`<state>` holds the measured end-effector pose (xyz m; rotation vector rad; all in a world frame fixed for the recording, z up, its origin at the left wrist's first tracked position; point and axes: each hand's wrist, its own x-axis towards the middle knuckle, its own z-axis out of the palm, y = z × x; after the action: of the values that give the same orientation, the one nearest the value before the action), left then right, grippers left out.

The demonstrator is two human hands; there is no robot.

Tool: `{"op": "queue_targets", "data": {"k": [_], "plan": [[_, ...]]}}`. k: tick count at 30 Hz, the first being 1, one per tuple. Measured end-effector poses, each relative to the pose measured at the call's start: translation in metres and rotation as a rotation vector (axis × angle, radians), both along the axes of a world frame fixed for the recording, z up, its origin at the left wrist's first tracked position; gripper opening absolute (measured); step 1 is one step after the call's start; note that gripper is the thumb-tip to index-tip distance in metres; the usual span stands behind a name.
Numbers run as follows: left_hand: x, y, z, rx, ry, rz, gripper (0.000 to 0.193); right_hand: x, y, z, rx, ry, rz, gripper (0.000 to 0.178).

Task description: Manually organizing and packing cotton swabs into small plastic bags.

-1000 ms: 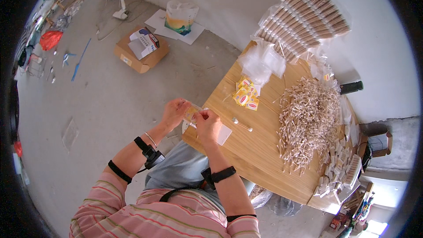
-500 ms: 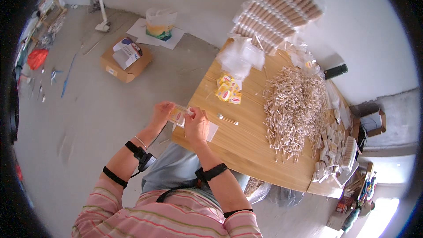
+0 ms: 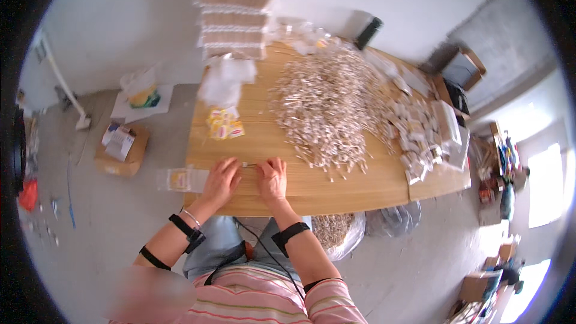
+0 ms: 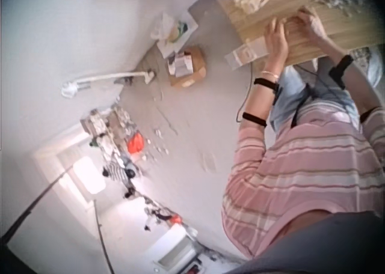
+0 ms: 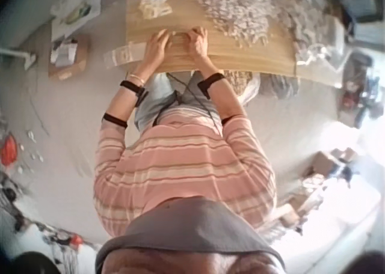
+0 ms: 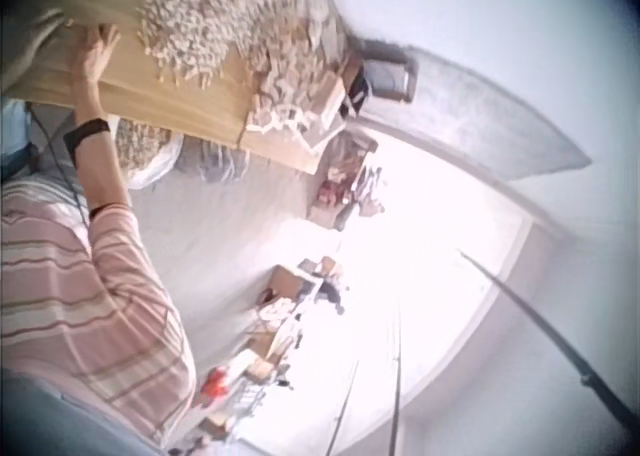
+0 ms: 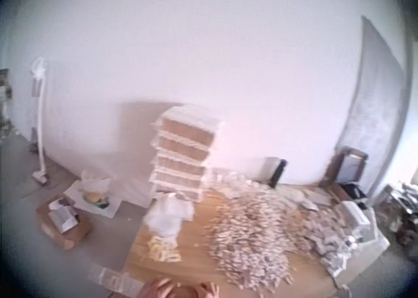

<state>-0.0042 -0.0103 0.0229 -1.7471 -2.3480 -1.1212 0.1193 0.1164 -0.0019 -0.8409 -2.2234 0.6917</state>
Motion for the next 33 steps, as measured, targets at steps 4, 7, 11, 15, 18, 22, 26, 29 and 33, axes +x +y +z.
{"op": "queue_targets", "data": {"k": [4,7,11,15,18,22,26,29,33], "plan": [[0.035,0.044,-0.010,-0.001,-0.061,-0.070,0.020,0.044,0.016,0.009,0.013,-0.035,-0.063,0.024],[0.048,0.055,-0.004,-0.066,0.033,-0.129,0.018,0.083,0.040,0.023,0.108,-0.167,-0.404,0.034],[0.045,0.055,-0.003,-0.044,0.086,-0.253,0.019,0.090,0.057,0.018,-0.020,-0.220,-0.591,0.035],[0.045,0.055,-0.004,-0.053,0.090,-0.248,0.023,0.065,0.055,0.005,-0.017,-0.195,-0.505,0.026],[0.044,0.055,-0.007,-0.071,0.055,-0.236,0.025,0.050,0.039,0.003,0.005,-0.156,-0.436,0.020],[0.042,0.054,-0.007,-0.047,0.028,-0.226,0.028,0.040,0.020,0.007,0.009,-0.171,-0.285,0.014],[0.042,0.055,-0.010,-0.024,0.039,-0.219,0.026,0.045,0.029,0.013,0.085,-0.176,-0.211,0.013],[0.044,0.056,-0.009,-0.068,0.046,-0.221,0.023,0.060,0.060,0.007,0.075,-0.222,-0.382,0.016],[0.044,0.054,-0.011,-0.043,0.072,-0.202,0.021,0.060,0.063,0.002,0.114,-0.169,-0.623,0.027]]}}
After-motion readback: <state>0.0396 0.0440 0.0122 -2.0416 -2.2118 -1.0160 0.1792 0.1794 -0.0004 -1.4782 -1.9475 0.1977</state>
